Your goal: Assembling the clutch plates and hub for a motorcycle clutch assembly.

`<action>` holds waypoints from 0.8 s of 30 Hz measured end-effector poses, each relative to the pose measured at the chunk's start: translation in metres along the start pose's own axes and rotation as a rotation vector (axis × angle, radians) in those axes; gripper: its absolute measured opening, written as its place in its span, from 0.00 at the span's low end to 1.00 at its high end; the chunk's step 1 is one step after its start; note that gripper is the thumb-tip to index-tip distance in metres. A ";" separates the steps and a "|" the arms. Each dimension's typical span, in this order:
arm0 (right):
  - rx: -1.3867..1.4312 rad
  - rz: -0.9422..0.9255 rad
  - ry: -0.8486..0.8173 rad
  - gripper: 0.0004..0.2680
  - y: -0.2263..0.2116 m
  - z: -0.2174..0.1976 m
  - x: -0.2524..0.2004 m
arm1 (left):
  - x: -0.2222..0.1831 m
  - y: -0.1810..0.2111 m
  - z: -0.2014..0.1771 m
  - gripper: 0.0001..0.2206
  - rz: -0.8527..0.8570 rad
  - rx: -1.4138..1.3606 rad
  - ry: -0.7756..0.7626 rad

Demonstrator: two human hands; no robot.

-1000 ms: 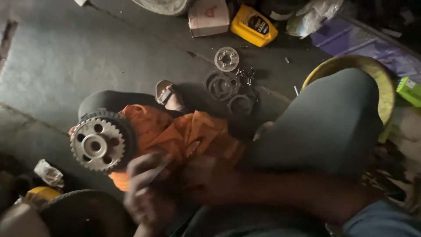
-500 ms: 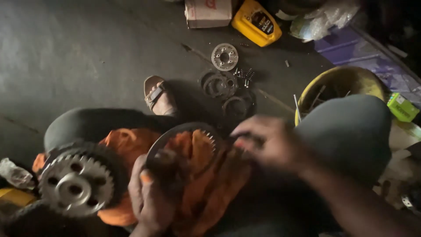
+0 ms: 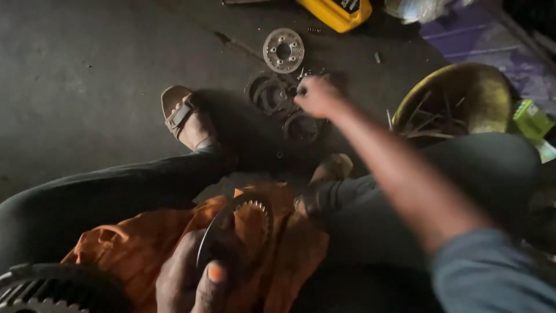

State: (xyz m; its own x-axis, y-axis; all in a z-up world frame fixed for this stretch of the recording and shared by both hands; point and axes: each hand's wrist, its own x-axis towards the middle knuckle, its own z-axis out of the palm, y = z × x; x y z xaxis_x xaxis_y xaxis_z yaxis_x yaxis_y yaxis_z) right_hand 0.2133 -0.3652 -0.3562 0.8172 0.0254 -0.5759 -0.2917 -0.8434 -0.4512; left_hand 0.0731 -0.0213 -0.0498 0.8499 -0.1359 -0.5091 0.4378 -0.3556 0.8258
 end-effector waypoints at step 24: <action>-0.272 -0.131 -0.282 0.06 0.041 0.429 0.054 | 0.034 -0.012 0.000 0.28 0.062 -0.200 -0.037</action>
State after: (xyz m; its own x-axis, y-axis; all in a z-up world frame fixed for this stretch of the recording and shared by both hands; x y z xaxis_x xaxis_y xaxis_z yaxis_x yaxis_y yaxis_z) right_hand 0.0326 -0.1680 -0.6983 0.6594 0.2560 -0.7068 -0.0213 -0.9335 -0.3580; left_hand 0.0963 -0.0219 -0.0768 0.8675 -0.1870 -0.4610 0.4373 -0.1549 0.8859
